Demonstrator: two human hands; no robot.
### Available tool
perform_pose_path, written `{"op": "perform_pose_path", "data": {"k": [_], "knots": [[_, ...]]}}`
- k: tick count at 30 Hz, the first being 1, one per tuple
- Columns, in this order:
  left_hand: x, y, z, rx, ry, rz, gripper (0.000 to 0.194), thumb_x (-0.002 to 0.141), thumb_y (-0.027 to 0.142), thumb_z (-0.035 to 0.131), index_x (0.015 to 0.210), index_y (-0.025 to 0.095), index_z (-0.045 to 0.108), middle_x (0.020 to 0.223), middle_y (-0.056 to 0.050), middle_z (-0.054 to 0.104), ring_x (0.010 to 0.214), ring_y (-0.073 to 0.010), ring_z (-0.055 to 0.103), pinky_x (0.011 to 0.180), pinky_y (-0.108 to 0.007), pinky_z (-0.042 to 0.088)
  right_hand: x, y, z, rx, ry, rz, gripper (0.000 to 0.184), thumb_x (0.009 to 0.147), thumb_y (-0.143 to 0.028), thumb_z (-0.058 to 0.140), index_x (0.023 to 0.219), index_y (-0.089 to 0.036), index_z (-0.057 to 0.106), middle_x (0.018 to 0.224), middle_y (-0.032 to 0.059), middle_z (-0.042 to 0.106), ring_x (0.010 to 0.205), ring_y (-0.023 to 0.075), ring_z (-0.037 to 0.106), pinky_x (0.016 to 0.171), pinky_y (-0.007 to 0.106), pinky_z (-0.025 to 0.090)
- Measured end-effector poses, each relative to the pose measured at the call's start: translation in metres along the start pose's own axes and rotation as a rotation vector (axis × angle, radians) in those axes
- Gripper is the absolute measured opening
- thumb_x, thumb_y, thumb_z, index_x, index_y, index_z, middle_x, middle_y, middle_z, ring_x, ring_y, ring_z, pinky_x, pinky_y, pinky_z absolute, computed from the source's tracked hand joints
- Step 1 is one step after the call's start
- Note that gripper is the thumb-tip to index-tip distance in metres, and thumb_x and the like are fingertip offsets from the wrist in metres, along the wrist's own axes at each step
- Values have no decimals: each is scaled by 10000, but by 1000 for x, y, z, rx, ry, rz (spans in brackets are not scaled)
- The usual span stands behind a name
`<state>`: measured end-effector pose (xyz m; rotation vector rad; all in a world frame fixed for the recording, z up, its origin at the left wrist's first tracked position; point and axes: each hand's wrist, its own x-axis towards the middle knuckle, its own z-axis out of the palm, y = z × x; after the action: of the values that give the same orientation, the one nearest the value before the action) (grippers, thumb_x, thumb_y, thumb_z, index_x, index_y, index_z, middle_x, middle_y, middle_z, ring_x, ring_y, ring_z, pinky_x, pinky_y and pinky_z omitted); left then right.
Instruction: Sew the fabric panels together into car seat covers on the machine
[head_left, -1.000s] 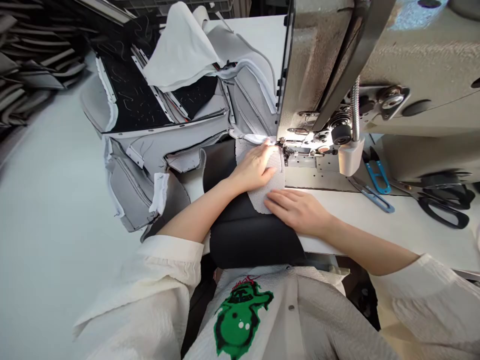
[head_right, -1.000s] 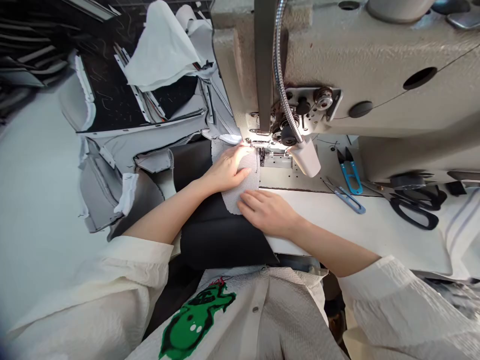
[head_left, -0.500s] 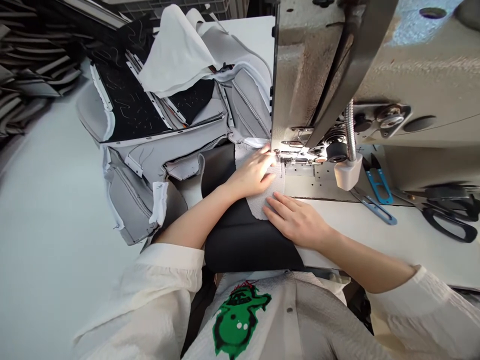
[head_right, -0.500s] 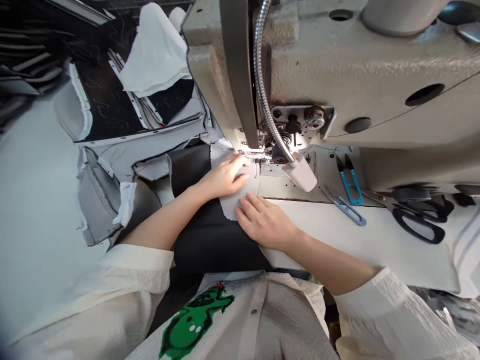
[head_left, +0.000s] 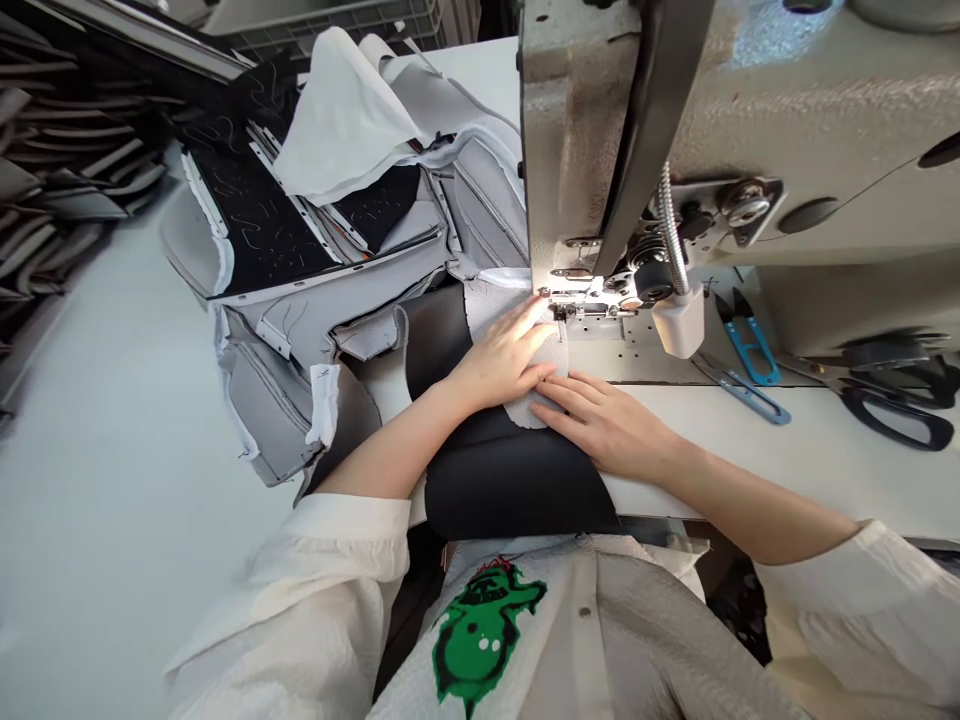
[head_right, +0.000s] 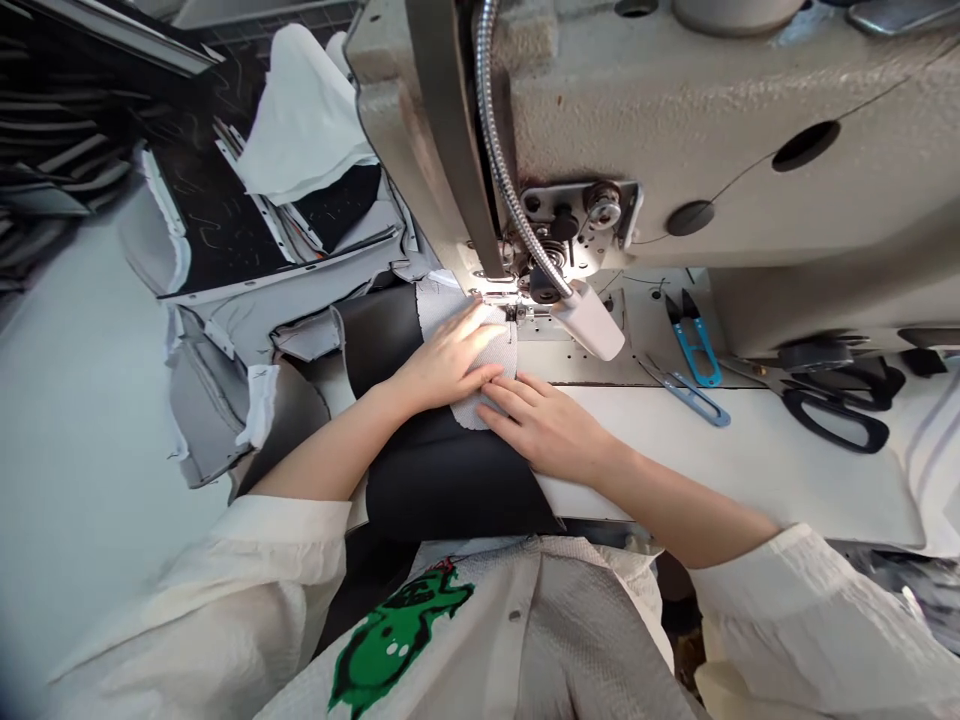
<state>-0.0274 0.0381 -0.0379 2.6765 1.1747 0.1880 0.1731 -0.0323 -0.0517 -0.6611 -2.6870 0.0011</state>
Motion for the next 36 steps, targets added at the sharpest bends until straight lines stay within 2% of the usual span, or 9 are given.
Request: {"op": "perform_pose_path", "data": {"k": [2, 5, 8, 13, 19, 24, 28, 32, 36], "knots": [[-13, 11, -6, 50, -65, 10, 625, 862, 494, 542, 1344, 111, 437, 1483, -202, 304, 1345, -369, 303, 1076, -505, 324, -5, 1, -3, 14, 18, -72, 325, 910, -108, 436, 1208, -103, 569, 1126, 158, 630, 1017, 234, 574, 847, 400, 475], [-26, 29, -17, 81, -156, 25, 704, 828, 522, 568, 1381, 118, 405, 1394, -189, 412, 1211, -349, 422, 1010, -492, 383, -9, 0, -6, 10, 56, -194, 308, 919, -92, 430, 1197, -121, 561, 921, 80, 648, 784, 167, 557, 709, 330, 442], [-27, 42, -25, 84, -227, -17, 686, 807, 448, 579, 1379, 116, 396, 1310, -160, 461, 1106, -302, 470, 944, -434, 437, -6, -3, -5, 24, 85, -246, 282, 931, -102, 426, 1171, -140, 570, 862, 52, 626, 747, 152, 529, 671, 311, 404], [-14, 50, -21, 116, -237, -170, 722, 723, 374, 612, 1353, 99, 395, 1179, -141, 479, 1025, -287, 460, 867, -389, 471, 0, -9, -3, 56, 128, -232, 288, 929, -91, 423, 1168, -130, 578, 870, 63, 612, 798, 163, 534, 698, 314, 395], [-2, 49, -16, 191, -216, -179, 700, 732, 293, 550, 1375, 87, 363, 1185, -136, 472, 1059, -277, 441, 856, -362, 464, -10, -2, -6, 86, 85, -167, 294, 932, -86, 418, 1173, -136, 580, 881, 74, 613, 807, 171, 553, 690, 317, 433], [5, 51, -23, 230, -257, -174, 724, 717, 292, 562, 1380, 83, 360, 1177, -132, 492, 1063, -266, 460, 830, -341, 469, -12, -1, -6, 74, 113, -68, 297, 928, -73, 418, 1159, -120, 598, 981, 111, 648, 917, 200, 596, 745, 330, 501], [3, 55, -30, 287, -277, -198, 595, 763, 228, 512, 1339, 100, 436, 1079, -121, 556, 974, -250, 536, 713, -312, 481, -12, -2, -3, 73, 112, -17, 312, 926, -75, 405, 1161, -104, 609, 1020, 144, 659, 994, 232, 613, 785, 345, 534], [0, 44, -37, 260, -222, -295, 594, 832, 159, 408, 1423, 139, 363, 917, -68, 631, 847, -208, 613, 738, -298, 482, -13, -1, 3, 57, 80, -27, 359, 914, -60, 388, 1206, -94, 593, 1148, 174, 639, 1124, 259, 581, 877, 385, 529], [-1, 36, -43, 225, -221, -309, 519, 825, 186, 445, 1344, 182, 478, 979, -55, 640, 864, -200, 633, 727, -281, 484, -11, 1, 4, 52, 73, -46, 355, 899, -54, 407, 1188, -94, 609, 1171, 170, 642, 1113, 263, 597, 876, 383, 532]]}}
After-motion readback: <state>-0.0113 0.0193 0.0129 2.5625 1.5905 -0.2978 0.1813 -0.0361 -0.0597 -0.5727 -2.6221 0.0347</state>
